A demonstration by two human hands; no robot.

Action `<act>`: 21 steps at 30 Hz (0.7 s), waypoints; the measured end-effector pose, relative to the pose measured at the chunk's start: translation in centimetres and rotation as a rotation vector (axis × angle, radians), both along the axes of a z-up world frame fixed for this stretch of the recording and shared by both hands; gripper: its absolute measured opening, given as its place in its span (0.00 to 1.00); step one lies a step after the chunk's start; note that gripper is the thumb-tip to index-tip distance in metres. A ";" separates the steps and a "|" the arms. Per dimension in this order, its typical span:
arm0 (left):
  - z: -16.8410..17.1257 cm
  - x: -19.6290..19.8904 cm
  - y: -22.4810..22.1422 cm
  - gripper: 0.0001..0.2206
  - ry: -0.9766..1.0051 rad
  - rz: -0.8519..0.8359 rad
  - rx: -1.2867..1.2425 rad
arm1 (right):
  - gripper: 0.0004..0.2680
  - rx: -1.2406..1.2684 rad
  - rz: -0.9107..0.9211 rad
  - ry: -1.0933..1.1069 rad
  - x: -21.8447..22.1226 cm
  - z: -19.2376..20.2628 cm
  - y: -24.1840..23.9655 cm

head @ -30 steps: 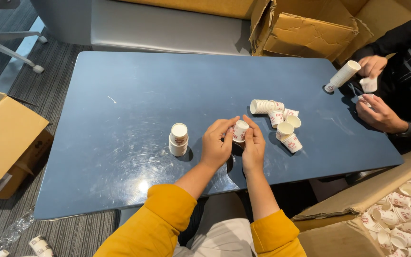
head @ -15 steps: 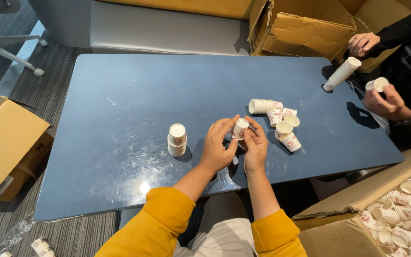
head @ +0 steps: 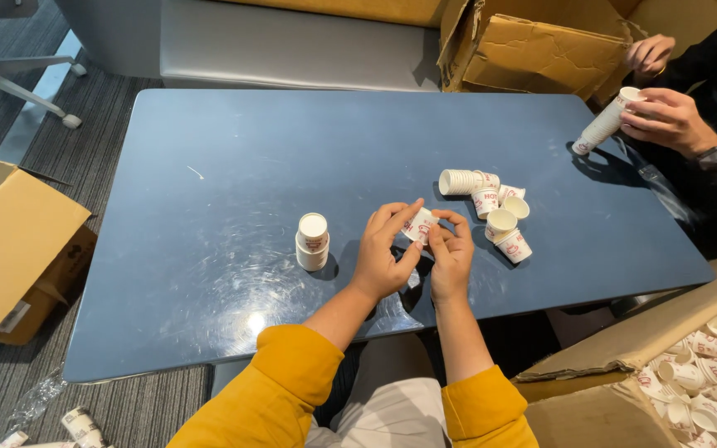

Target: Stacking and packaging small paper cups into plastic sleeves.

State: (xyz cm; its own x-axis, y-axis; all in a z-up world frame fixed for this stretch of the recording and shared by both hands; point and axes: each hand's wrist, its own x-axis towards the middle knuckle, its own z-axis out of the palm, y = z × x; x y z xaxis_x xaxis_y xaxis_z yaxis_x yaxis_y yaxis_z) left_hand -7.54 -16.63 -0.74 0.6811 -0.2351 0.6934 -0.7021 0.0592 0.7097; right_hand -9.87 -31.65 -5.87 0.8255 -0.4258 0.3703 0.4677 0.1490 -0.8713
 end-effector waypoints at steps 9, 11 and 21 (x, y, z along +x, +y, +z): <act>-0.1 -0.1 -0.2 0.23 0.020 0.015 -0.001 | 0.08 -0.013 0.021 -0.010 -0.2 0.2 -0.1; -0.1 -0.1 0.1 0.24 -0.012 0.051 0.007 | 0.08 0.006 0.005 -0.002 0.1 -0.6 -0.4; 0.1 -0.7 0.6 0.24 -0.020 0.033 0.026 | 0.04 0.042 0.050 -0.065 -0.1 -1.2 -0.6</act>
